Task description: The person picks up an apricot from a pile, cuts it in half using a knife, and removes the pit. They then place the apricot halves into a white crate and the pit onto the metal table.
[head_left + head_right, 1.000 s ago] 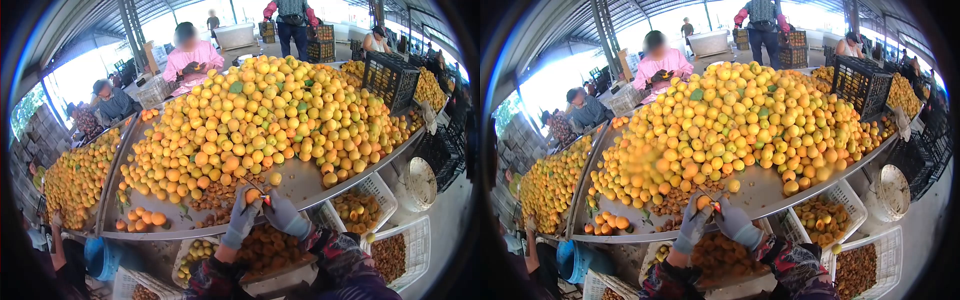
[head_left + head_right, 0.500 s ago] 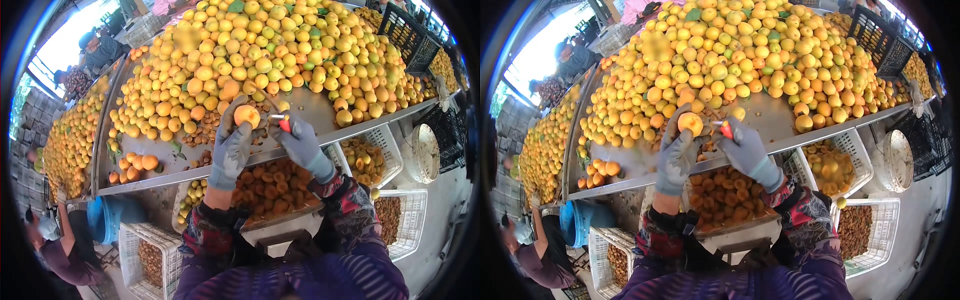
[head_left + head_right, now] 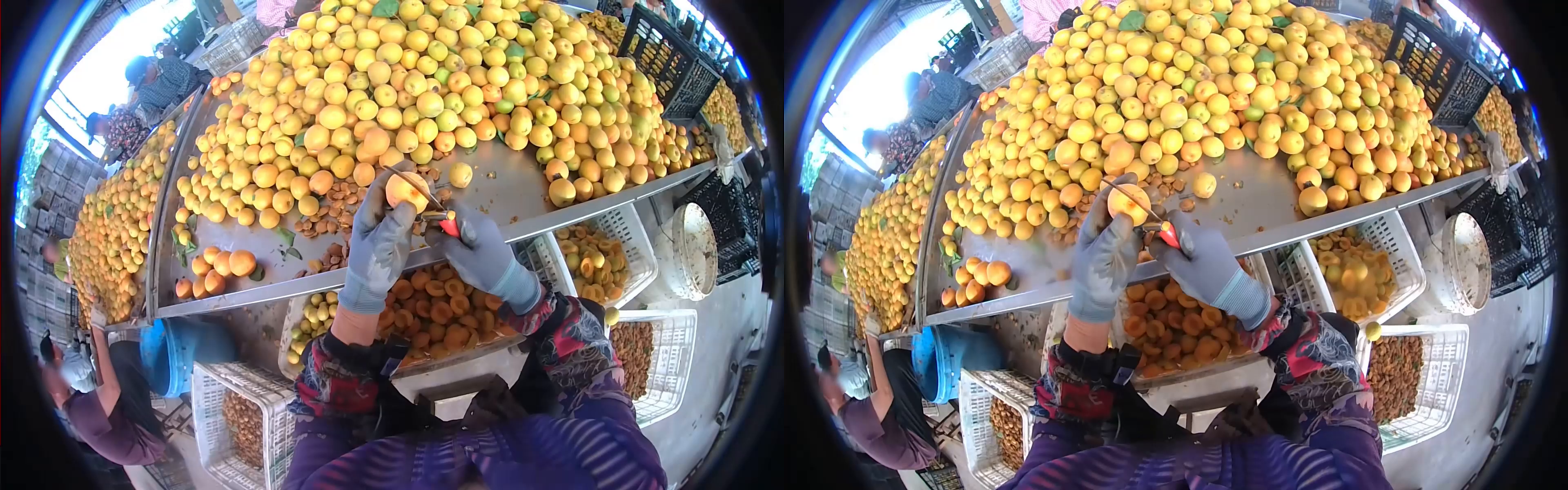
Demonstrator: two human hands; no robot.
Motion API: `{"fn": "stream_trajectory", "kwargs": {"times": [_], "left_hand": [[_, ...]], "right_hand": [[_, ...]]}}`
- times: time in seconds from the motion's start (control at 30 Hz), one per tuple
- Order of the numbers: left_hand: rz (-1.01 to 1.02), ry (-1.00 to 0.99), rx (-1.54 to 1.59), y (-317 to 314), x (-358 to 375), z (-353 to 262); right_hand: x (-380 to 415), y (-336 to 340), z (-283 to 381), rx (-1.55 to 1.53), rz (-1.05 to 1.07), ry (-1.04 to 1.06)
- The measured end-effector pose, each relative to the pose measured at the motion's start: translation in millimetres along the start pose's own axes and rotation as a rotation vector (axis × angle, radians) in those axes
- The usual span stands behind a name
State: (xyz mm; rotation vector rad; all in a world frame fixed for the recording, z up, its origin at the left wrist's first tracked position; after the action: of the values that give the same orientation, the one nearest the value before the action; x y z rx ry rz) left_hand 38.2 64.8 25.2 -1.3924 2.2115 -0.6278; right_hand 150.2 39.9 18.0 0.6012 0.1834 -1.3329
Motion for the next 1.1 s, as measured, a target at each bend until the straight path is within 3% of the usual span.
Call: {"fn": "stream_trajectory", "kwargs": {"times": [0.37,0.43,0.5,0.63,0.67,0.77,0.83,0.9,0.97,1.03,1.1], "left_hand": [[-0.050,-0.040,-0.089,0,5,-2],[-0.083,-0.086,-0.247,-5,7,-6],[-0.103,-0.070,-0.280,2,6,-6],[-0.111,-0.021,-0.287,6,-1,-5],[-0.170,-0.062,-0.428,19,-4,-7],[-0.272,-0.133,-0.466,24,-3,-8],[-0.318,-0.137,-0.387,23,1,-7],[-0.349,0.032,0.014,34,1,11],[-0.392,0.035,-0.039,32,0,6],[-0.519,0.158,-0.001,36,6,10],[-0.450,0.059,-0.024,30,5,5]], "right_hand": [[5,-10,-7,0.055,0.009,0.055],[6,-9,-6,0.102,-0.012,0.066],[4,-11,-12,0.049,0.026,-0.045],[0,-11,-13,0.034,-0.027,0.003],[-1,-9,-13,0.090,-0.031,0.002],[-1,-9,-20,0.168,-0.019,-0.043],[0,-14,-23,0.191,-0.005,-0.079],[-1,-16,-20,0.373,0.014,-0.105],[0,-20,-20,0.386,0.016,-0.091],[1,-19,-20,0.402,0.015,-0.085],[0,-15,-14,0.410,-0.009,-0.067]]}}
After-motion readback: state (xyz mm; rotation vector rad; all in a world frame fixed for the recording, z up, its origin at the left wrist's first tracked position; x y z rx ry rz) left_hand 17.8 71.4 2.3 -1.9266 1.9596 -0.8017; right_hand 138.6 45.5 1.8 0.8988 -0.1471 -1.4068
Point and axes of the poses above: each hand's wrist, its own x-axis away from the middle knuckle, its own y-axis out of the back of the hand, z = x × y, the point moved 9 cm from there along -x, towards the middle knuckle, and after that the axes turned 11 degrees about y, right-handed, at the moved point
